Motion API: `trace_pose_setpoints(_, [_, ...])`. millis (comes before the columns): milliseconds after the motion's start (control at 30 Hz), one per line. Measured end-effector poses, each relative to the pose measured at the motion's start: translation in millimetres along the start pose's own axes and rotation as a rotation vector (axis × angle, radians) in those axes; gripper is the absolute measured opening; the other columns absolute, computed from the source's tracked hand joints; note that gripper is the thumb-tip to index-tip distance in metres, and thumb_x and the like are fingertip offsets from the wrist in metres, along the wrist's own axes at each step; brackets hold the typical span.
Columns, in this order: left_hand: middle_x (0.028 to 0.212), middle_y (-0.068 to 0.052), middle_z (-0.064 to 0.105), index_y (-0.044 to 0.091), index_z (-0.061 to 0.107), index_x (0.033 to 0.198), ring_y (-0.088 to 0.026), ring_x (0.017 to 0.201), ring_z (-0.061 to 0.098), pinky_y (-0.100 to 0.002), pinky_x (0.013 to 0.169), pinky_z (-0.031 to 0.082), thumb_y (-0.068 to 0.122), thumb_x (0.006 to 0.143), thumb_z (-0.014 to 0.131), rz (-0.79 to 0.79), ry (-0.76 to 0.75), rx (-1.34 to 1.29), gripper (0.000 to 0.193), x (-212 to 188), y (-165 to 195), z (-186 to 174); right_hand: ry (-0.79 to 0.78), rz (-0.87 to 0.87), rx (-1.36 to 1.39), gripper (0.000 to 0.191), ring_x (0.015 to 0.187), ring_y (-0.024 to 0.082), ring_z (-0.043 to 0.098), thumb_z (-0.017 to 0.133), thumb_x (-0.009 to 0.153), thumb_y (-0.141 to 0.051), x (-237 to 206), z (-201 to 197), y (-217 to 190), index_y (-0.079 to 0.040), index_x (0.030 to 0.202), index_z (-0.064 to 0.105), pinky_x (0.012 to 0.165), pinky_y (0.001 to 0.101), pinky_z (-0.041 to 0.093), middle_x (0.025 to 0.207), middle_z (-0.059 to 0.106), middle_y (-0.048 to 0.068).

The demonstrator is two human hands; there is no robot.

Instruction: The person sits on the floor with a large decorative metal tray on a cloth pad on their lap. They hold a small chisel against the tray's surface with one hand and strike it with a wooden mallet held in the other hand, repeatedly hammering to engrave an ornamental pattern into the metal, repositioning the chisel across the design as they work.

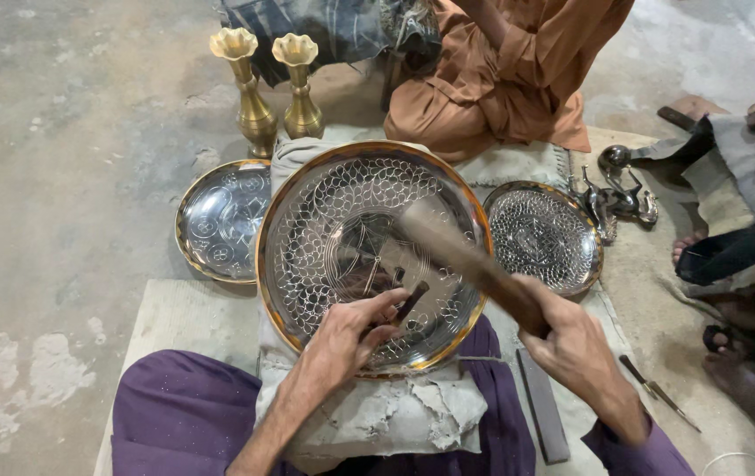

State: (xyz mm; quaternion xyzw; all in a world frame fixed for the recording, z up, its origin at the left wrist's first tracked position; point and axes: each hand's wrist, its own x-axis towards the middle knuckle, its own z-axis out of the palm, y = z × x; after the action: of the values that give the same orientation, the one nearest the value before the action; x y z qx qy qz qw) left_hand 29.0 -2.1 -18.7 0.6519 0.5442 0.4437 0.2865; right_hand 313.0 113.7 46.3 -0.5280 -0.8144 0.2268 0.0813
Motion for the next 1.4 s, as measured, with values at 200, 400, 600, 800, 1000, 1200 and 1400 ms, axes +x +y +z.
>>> trace_pose_setpoints(200, [0.099, -0.010, 0.079, 0.012, 0.060, 0.137, -0.022, 0.084, 0.078, -0.036, 0.073, 0.063, 0.004, 0.085, 0.074, -0.029, -0.022, -0.012, 0.055, -0.1, 10.0, -6.0, 0.078, -0.284, 0.648, 0.050, 0.086, 0.025, 0.067, 0.071, 0.084, 0.002, -1.4, 11.4, 2.8, -0.014, 0.128, 0.056, 0.078, 0.0400, 0.056, 0.094, 0.067, 0.017])
trace_pose_setpoints(400, [0.093, -0.011, 0.078, 0.013, 0.062, 0.135, -0.023, 0.082, 0.078, -0.038, 0.072, 0.060, 0.002, 0.083, 0.074, -0.075, -0.098, -0.016, 0.055, 6.6, 19.0, -12.2, 0.182, -0.148, 0.304, 0.057, 0.072, 0.017, 0.070, 0.070, 0.075, -0.001, -5.5, 22.2, 18.9, -0.013, 0.128, 0.054, 0.067, 0.0374, 0.055, 0.082, 0.073, 0.014])
trace_pose_setpoints(600, [0.094, -0.011, 0.077, 0.010, 0.061, 0.137, -0.023, 0.084, 0.077, -0.037, 0.074, 0.061, 0.002, 0.082, 0.076, 0.005, -0.103, -0.007, 0.058, 7.3, 22.7, -16.3, 0.286, -0.151, -0.104, 0.059, 0.081, 0.021, 0.074, 0.069, 0.072, 0.001, -12.7, 39.4, 31.7, -0.018, 0.127, 0.062, 0.069, 0.0390, 0.054, 0.103, 0.077, 0.012])
trace_pose_setpoints(800, [0.088, -0.012, 0.076, 0.014, 0.060, 0.139, -0.024, 0.078, 0.077, -0.037, 0.070, 0.060, 0.002, 0.081, 0.074, -0.103, -0.197, 0.034, 0.061, 10.2, 22.5, -16.7, 0.090, 0.066, -0.142, 0.058, 0.080, 0.016, 0.074, 0.068, 0.084, -0.001, -16.7, 54.5, 42.6, -0.024, 0.136, 0.059, 0.075, 0.0314, 0.059, 0.105, 0.078, 0.004])
trace_pose_setpoints(1000, [0.100, -0.013, 0.076, 0.009, 0.061, 0.136, -0.029, 0.089, 0.075, -0.042, 0.075, 0.057, 0.004, 0.082, 0.077, 0.037, -0.216, 0.084, 0.057, 12.3, 21.5, -20.7, 0.073, -0.205, 0.804, 0.050, 0.090, 0.019, 0.068, 0.072, 0.082, 0.005, -23.7, 63.4, 52.3, -0.008, 0.128, 0.056, 0.080, 0.0347, 0.057, 0.099, 0.066, 0.016])
trace_pose_setpoints(1200, [0.105, -0.010, 0.078, 0.015, 0.063, 0.137, -0.027, 0.097, 0.075, -0.041, 0.081, 0.058, 0.005, 0.082, 0.075, 0.022, -0.309, 0.113, 0.057, 13.3, 20.5, -21.9, 0.297, -0.224, 0.870, 0.038, 0.087, 0.029, 0.068, 0.071, 0.084, 0.000, -41.2, 76.4, 40.0, -0.007, 0.119, 0.058, 0.084, 0.0366, 0.057, 0.099, 0.063, 0.018])
trace_pose_setpoints(1400, [0.112, -0.010, 0.077, 0.011, 0.058, 0.139, -0.024, 0.095, 0.076, -0.036, 0.084, 0.061, 0.004, 0.085, 0.075, 0.117, -0.161, 0.126, 0.057, 15.7, 12.8, -30.2, 0.255, 0.028, 0.189, 0.047, 0.074, 0.020, 0.068, 0.071, 0.070, 0.007, -55.0, 72.9, 55.3, -0.004, 0.115, 0.065, 0.072, 0.0348, 0.054, 0.081, 0.068, 0.008])
